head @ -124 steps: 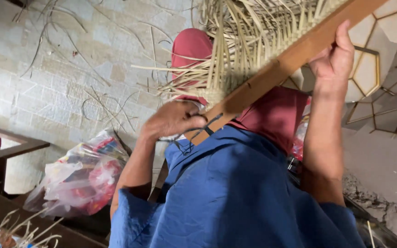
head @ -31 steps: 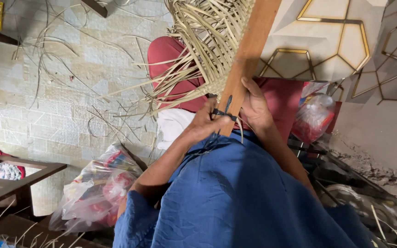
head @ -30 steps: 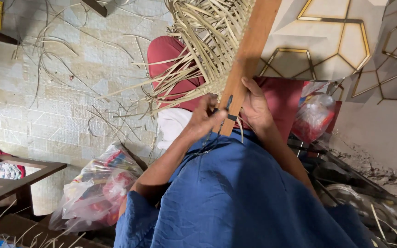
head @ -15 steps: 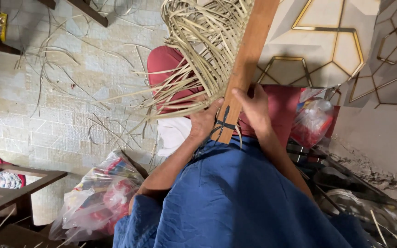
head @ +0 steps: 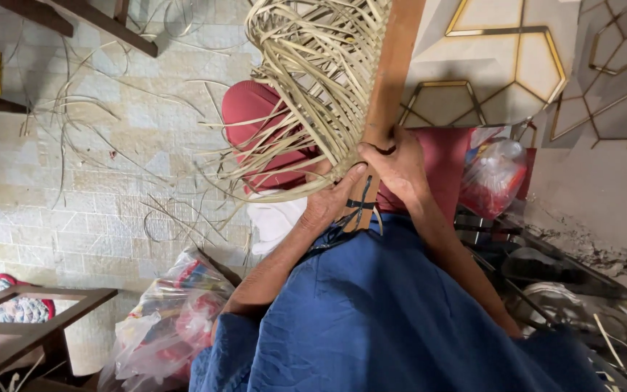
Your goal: The person weaves dried straw or palm fibers by hand into a wooden frame, repeatedly pulling strands through the existing weave to build up a mat-like structure.
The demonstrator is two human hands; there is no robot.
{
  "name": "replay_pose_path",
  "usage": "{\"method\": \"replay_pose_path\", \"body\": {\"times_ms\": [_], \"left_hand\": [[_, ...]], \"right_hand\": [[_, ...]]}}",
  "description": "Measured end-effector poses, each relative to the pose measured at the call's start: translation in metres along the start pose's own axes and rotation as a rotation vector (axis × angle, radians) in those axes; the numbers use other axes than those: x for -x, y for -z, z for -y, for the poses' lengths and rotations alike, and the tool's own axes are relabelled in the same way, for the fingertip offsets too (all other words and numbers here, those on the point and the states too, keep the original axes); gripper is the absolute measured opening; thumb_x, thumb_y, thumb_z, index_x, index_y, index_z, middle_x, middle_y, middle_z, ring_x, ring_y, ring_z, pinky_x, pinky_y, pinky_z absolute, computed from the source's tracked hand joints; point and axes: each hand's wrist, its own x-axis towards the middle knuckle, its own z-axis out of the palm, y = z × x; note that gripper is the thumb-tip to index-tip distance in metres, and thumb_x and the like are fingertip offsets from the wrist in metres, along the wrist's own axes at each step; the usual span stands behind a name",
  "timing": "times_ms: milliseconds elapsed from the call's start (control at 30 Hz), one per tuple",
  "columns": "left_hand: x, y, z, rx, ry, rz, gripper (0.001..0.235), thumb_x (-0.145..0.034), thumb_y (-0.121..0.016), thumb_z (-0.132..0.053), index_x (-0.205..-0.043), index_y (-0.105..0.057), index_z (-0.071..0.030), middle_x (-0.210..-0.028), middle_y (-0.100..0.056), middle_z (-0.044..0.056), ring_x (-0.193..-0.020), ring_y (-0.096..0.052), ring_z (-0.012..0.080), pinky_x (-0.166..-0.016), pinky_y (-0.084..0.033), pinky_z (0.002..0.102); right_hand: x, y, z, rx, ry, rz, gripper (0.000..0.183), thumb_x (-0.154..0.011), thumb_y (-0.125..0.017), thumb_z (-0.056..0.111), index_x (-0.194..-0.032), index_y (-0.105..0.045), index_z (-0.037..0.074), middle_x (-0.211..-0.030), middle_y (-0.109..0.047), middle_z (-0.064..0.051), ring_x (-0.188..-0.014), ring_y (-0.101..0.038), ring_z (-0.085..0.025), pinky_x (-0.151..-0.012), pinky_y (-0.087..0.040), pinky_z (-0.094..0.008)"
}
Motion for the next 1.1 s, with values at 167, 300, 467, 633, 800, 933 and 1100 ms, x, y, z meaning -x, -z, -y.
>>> {"method": "replay_pose_path", "body": {"times_ms": [167,300,467,633,800,933,1100], "left_hand": [[-0.043,0.023,0.102,2.124,1.232,-0.019,0.026,-0.080,-0.092,-0.025,-0.089,-0.080,-0.005,-0.080,-0.078,0.009,-0.077,-0.077,0.0199,-0.080,-0.063,0.033],[-0.013,0.030,0.031,1.075,0.541,-0.106,0.036,-0.087,-0.077,-0.008,-0.123,-0.073,-0.009,-0.109,-0.076,0.008,-0.102,-0.073,0.0283,-0.089,-0.056,0.048],[-0.041,0.021,0.119,2.323,1.286,-0.036,0.024,-0.085,-0.086,-0.016,-0.103,-0.078,-0.002,-0.096,-0.079,0.011,-0.094,-0.075,0.0190,-0.091,-0.062,0.037],[-0.037,0.017,0.106,2.089,0.906,-0.052,0.046,-0.092,-0.080,-0.029,-0.123,-0.069,0.003,-0.111,-0.076,0.010,-0.107,-0.065,0.0090,-0.103,-0.045,0.024],[-0.016,0.025,0.133,2.778,1.109,0.883,0.073,-0.074,-0.096,-0.032,-0.113,-0.056,0.015,-0.098,-0.069,0.025,-0.099,-0.066,0.0350,-0.091,-0.050,0.056],[-0.008,0.031,0.120,3.284,1.290,0.574,0.051,-0.064,-0.094,0.007,-0.091,-0.051,0.002,-0.082,-0.073,0.018,-0.072,-0.071,0.0210,-0.062,-0.060,0.035],[0.001,0.037,0.137,3.503,1.130,0.418,0.049,-0.067,-0.090,0.011,-0.091,-0.050,-0.003,-0.087,-0.072,0.012,-0.081,-0.070,0.0203,-0.068,-0.057,0.031]], "right_hand": [[-0.013,-0.017,-0.038,-0.418,-0.022,-0.003,0.034,-0.071,-0.090,0.028,-0.091,-0.072,0.008,-0.080,-0.070,-0.006,-0.082,-0.069,-0.017,-0.075,-0.055,-0.032],[-0.012,-0.029,-0.039,-0.528,-0.059,-0.039,0.039,-0.066,-0.092,0.018,-0.084,-0.060,0.005,-0.077,-0.063,-0.007,-0.080,-0.067,-0.020,-0.072,-0.056,-0.032],[-0.007,-0.025,-0.036,-0.662,0.001,-0.009,0.049,-0.072,-0.094,0.009,-0.089,-0.048,0.002,-0.083,-0.058,-0.010,-0.082,-0.060,-0.019,-0.073,-0.055,-0.029],[-0.010,-0.005,-0.014,-0.526,0.046,0.044,0.056,-0.072,-0.097,0.019,-0.093,-0.048,0.002,-0.085,-0.062,-0.013,-0.082,-0.064,-0.021,-0.071,-0.056,-0.034],[-0.008,0.006,0.005,-0.470,0.068,0.115,0.051,-0.079,-0.092,0.030,-0.091,-0.053,-0.002,-0.080,-0.063,-0.015,-0.080,-0.064,-0.022,-0.070,-0.056,-0.038],[-0.071,-0.006,-0.051,-1.046,-0.036,0.344,0.036,-0.102,-0.065,0.044,-0.102,-0.060,0.008,-0.083,-0.057,-0.006,-0.077,-0.062,-0.020,-0.068,-0.056,-0.032],[-0.091,-0.021,-0.025,-1.504,-0.051,0.495,0.026,-0.102,-0.065,0.036,-0.107,-0.069,0.011,-0.102,-0.075,-0.007,-0.099,-0.075,-0.022,-0.087,-0.062,-0.037]]}}
